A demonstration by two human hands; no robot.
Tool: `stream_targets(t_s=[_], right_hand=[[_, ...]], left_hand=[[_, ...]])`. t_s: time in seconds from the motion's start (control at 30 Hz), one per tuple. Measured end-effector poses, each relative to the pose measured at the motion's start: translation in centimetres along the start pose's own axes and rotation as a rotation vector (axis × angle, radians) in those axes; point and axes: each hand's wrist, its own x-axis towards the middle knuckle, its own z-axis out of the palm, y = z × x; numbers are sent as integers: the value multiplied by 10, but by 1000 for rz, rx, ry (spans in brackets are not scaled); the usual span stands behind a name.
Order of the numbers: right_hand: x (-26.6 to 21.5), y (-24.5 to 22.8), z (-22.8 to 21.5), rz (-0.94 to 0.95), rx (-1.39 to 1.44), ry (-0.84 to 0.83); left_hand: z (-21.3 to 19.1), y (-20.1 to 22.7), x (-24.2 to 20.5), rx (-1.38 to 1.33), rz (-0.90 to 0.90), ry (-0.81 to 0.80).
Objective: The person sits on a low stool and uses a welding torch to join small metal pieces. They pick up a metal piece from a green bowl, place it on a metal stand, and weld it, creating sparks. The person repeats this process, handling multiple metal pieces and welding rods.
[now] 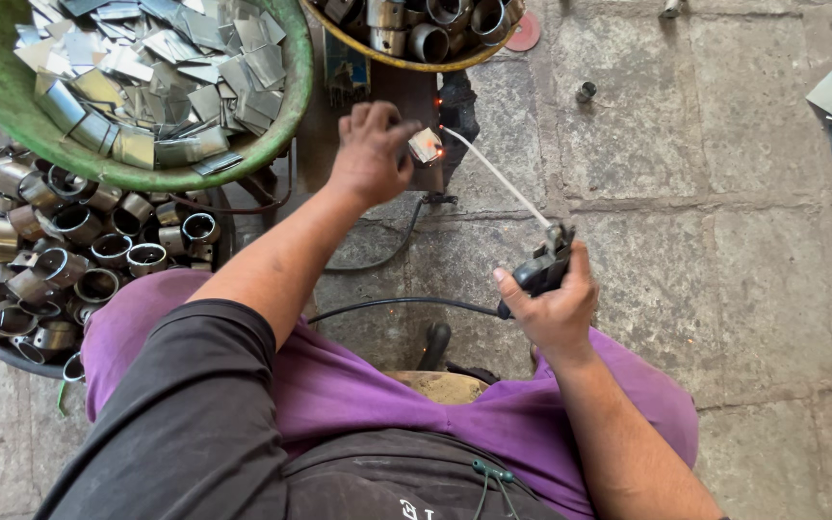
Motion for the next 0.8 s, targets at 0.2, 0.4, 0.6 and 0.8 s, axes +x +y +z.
stream_targets(t_s=[0.2,0.4,0.6,0.8], right_hand=[[-6,-5,11,-225,-104,-77],[-8,-13,12,-296,-178,-56],[-9,-16,17,-294,-164,-53],[-10,-14,21,-299,-168,-68]], left_hand=[[-21,-18,21,-84,-127,150],[-87,1,38,-357,-56,139],[-116,25,56,-463,283,132],[-116,24,56,-495,355,215]])
